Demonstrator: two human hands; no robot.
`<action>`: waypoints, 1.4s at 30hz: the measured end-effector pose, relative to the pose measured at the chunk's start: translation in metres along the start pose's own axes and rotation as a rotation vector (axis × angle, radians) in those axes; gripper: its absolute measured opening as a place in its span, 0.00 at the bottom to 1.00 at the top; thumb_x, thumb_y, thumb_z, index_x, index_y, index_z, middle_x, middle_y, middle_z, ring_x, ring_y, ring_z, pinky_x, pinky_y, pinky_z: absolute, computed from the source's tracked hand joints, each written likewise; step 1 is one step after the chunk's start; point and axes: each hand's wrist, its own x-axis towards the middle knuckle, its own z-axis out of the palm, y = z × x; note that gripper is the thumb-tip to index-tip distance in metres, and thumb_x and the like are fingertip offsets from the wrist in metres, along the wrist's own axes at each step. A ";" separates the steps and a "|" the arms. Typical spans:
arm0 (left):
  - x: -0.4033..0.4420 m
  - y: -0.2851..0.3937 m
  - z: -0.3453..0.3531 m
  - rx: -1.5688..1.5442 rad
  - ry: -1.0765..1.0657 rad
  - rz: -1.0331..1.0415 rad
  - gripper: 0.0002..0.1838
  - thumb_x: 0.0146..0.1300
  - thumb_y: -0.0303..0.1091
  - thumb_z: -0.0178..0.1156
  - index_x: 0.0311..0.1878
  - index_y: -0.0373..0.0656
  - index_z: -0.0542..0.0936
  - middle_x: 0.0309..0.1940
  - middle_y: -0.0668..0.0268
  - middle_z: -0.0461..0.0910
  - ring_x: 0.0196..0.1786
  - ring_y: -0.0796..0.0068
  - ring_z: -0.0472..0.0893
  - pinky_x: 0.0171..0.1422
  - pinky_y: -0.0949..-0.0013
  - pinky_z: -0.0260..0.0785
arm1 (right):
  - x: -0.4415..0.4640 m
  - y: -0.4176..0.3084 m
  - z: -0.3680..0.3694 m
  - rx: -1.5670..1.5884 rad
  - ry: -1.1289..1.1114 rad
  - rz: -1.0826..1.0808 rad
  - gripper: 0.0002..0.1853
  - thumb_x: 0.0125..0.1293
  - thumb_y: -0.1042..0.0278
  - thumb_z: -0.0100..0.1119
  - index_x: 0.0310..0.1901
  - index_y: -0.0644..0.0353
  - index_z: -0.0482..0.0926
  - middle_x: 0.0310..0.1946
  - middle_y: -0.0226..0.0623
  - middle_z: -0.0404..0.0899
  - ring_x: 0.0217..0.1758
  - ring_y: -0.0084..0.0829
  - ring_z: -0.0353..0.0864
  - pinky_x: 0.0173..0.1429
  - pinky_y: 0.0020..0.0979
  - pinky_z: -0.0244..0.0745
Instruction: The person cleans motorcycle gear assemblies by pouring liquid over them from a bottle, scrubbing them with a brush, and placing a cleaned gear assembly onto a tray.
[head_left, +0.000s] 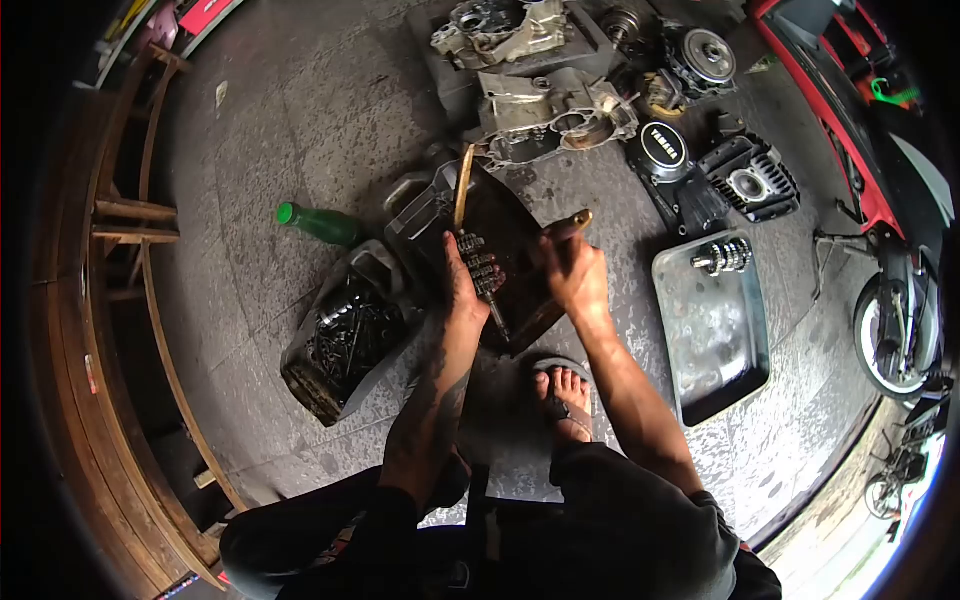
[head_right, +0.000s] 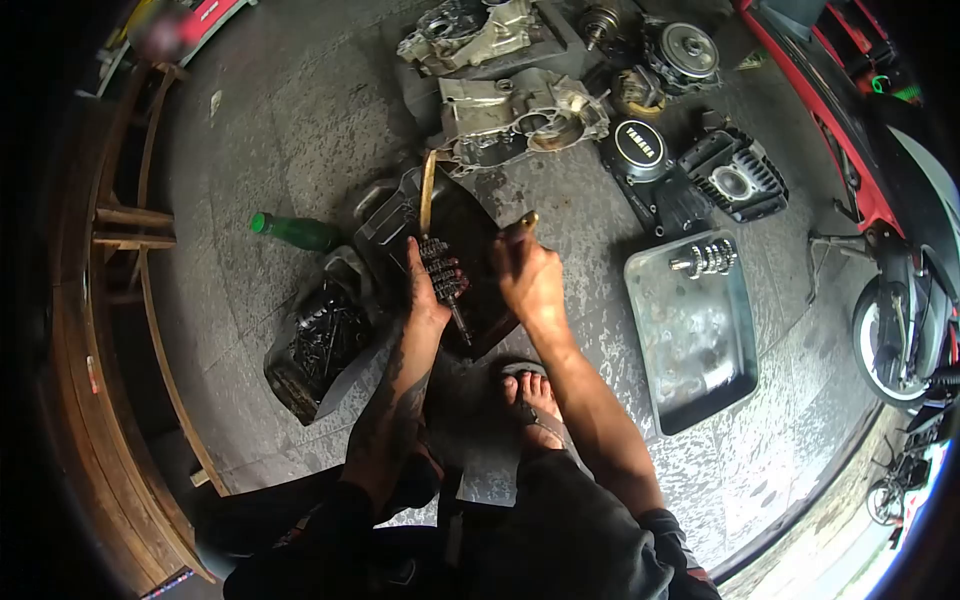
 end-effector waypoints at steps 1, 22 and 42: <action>-0.003 -0.002 -0.002 -0.014 0.003 -0.021 0.32 0.61 0.74 0.47 0.38 0.53 0.79 0.26 0.68 0.78 0.25 0.69 0.77 0.30 0.64 0.72 | 0.000 0.006 0.001 0.004 -0.042 -0.023 0.09 0.66 0.66 0.59 0.40 0.63 0.78 0.27 0.58 0.80 0.31 0.57 0.82 0.34 0.48 0.78; 0.002 -0.005 -0.008 0.138 0.020 0.046 0.37 0.65 0.74 0.36 0.40 0.46 0.76 0.23 0.68 0.77 0.21 0.73 0.76 0.23 0.68 0.74 | 0.016 -0.026 0.002 0.267 -0.454 -0.404 0.09 0.64 0.74 0.59 0.45 0.65 0.80 0.40 0.48 0.82 0.40 0.51 0.82 0.43 0.41 0.78; 0.003 -0.003 -0.020 -0.105 -0.116 -0.159 0.26 0.71 0.56 0.37 0.43 0.46 0.79 0.27 0.64 0.79 0.24 0.69 0.77 0.29 0.63 0.75 | 0.027 0.012 -0.010 0.341 -0.477 -0.433 0.09 0.64 0.73 0.59 0.43 0.68 0.80 0.43 0.45 0.83 0.46 0.47 0.84 0.48 0.34 0.78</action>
